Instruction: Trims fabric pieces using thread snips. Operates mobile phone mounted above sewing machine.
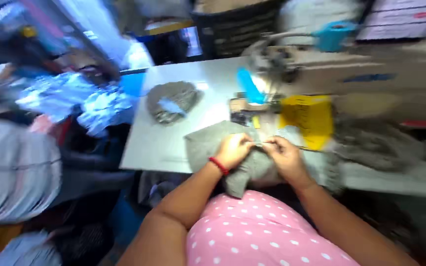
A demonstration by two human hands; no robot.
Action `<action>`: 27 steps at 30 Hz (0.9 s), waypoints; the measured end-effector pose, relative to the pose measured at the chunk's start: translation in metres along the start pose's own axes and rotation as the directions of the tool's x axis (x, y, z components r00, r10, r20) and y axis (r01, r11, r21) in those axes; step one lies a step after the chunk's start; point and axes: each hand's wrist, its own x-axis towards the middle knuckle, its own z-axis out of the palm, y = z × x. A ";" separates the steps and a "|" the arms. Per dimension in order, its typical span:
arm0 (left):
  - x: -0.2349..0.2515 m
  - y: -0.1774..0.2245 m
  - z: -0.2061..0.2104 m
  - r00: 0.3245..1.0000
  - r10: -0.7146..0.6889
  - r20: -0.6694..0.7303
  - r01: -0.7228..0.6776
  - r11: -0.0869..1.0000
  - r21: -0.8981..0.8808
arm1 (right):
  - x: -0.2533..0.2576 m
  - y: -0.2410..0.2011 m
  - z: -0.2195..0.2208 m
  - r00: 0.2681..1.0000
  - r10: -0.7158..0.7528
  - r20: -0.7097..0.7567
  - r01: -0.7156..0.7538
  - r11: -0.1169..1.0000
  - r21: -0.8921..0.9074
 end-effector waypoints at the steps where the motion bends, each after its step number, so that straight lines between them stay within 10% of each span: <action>1: -0.001 -0.002 -0.003 0.999 0.028 0.016 -0.028 1.000 0.011 | 0.001 -0.001 0.001 0.999 -0.045 0.014 0.046 0.998 -0.047; 13: -0.007 -0.005 0.009 0.969 0.194 -0.151 -0.238 0.895 -0.377 | 0.018 -0.010 0.001 0.994 0.060 0.088 -0.051 0.994 -0.102; 20: -0.010 0.001 -0.005 0.993 0.069 -0.099 -0.107 0.890 -0.444 | 0.016 -0.027 -0.006 0.996 0.082 0.042 -0.073 0.980 -0.184; 23: -0.018 0.001 -0.003 0.989 0.126 -0.079 -0.147 0.892 -0.427 | -0.002 -0.054 -0.013 0.993 0.118 0.014 -0.119 0.991 0.053; 27: -0.009 -0.015 0.011 0.978 0.163 -0.133 -0.208 0.844 -0.494 | -0.018 -0.072 -0.008 0.823 0.389 0.414 -0.549 0.732 0.404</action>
